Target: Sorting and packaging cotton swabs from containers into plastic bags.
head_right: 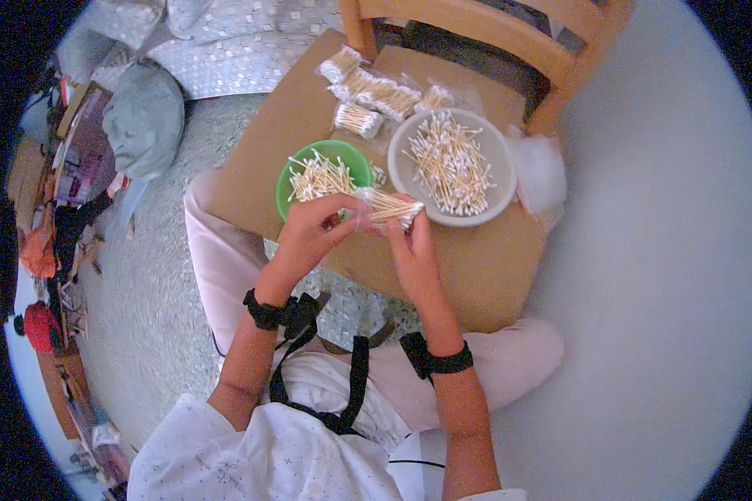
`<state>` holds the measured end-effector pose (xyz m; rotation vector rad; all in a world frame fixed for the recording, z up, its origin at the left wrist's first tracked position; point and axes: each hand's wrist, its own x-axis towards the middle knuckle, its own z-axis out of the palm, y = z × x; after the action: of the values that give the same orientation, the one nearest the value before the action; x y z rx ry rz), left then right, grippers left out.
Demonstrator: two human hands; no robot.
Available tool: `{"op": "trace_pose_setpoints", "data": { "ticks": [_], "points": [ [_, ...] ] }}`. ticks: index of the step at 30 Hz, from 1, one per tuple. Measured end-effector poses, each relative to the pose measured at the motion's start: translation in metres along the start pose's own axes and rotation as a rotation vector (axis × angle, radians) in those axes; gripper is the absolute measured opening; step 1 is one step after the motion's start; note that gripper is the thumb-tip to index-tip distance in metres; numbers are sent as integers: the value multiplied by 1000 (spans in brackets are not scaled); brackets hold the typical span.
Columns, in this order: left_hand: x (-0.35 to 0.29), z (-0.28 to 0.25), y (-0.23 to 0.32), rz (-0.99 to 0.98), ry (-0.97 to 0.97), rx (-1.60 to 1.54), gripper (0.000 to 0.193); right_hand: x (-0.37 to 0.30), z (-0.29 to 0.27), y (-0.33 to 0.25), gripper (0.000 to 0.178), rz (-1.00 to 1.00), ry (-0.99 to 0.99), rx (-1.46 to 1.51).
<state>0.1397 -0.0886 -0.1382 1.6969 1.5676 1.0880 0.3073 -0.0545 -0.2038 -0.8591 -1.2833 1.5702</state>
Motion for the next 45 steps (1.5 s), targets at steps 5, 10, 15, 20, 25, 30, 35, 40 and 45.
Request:
{"op": "trace_pose_setpoints", "data": {
  "ticks": [5, 10, 15, 20, 25, 30, 35, 40, 45],
  "points": [
    [-3, -10, -4, -16, 28, 29, 19, -3, 14, -13, 37, 18, -48, 54],
    [4, -21, 1, -58, -35, -38, 17, -1, 11, -8, 37, 50, -34, 154],
    [0, -22, -1, 16, -24, -56, 16, 1, 7, -12, 35, 28, -60, 175],
    [-4, -22, 7, -56, -6, -65, 18, 12, 3, -10, 34, 95, -94, 137],
    [-6, -18, -6, -189, -80, -119, 17, 17, -8, 20, 35, 103, -101, 139],
    [-9, -18, -8, -59, 23, -60, 14, 9, 3, -1, 36, 119, -189, 98],
    [-10, -20, -6, 46, 147, 56, 18, 16, 6, -2, 33, 88, -192, 175],
    [-14, -33, -8, -226, 221, -168, 17, 16, 14, 1, 34, 105, -145, 338],
    [-17, -34, -6, 57, 168, 183, 18, 16, 20, 6, 38, 92, -256, 314]
  ]
}}
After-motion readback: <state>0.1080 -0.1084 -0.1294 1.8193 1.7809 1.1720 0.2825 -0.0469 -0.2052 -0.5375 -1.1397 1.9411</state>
